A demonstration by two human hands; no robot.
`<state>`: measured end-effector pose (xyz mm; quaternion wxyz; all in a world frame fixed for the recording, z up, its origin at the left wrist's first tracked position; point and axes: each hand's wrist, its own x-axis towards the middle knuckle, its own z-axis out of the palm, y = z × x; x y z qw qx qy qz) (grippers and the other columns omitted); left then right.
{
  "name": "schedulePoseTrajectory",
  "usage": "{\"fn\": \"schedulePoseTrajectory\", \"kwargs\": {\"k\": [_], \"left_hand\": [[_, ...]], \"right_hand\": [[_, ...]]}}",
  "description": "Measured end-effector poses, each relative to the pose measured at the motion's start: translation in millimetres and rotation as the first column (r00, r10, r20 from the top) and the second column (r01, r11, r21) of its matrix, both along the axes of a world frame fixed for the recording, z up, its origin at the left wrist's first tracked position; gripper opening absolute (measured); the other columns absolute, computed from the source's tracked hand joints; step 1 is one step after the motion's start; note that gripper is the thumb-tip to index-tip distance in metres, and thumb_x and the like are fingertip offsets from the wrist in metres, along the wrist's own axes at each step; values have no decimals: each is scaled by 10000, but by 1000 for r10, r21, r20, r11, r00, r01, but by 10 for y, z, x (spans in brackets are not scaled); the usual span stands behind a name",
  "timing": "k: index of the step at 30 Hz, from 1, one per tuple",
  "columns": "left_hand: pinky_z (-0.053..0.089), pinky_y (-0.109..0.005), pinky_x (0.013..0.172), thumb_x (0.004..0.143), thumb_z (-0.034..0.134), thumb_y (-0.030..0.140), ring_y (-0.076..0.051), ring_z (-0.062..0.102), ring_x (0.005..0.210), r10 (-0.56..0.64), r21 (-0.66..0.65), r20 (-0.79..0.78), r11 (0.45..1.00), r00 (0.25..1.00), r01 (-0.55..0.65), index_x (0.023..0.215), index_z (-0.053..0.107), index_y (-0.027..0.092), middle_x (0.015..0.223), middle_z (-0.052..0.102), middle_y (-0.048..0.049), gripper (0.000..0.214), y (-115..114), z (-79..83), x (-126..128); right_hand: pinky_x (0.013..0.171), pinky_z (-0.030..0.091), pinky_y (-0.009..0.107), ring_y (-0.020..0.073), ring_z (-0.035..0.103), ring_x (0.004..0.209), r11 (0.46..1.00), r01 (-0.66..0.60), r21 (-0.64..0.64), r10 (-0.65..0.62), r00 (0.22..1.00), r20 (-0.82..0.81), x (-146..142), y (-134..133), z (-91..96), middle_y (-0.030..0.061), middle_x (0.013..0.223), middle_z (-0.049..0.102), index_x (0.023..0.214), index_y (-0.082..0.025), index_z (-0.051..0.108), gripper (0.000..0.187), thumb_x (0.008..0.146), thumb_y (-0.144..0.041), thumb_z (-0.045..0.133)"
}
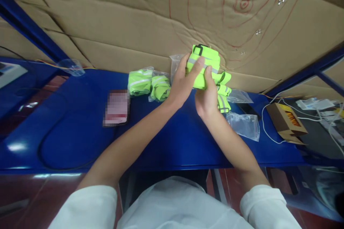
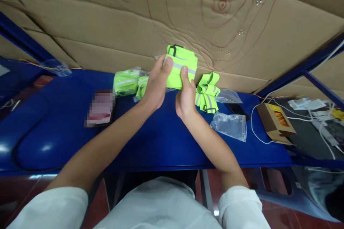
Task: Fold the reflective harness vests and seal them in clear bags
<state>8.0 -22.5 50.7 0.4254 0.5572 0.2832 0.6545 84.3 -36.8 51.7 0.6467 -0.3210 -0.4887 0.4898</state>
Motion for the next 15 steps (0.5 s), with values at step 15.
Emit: {"fn": "schedulePoseTrajectory", "kwargs": {"k": [15], "left_hand": [[495,-479,1190,839,843,553,-343,569,1437,39,-5,207,999,977,-39,1469,460,340,1478,618,-91,767,192,-170,-85]], "right_hand": [[1250,454,467,243,610,1407,956,-244,-161,205,953,-224,109,139,50,24,1273,777,1154,-219,688,301,878,-328,734]]}}
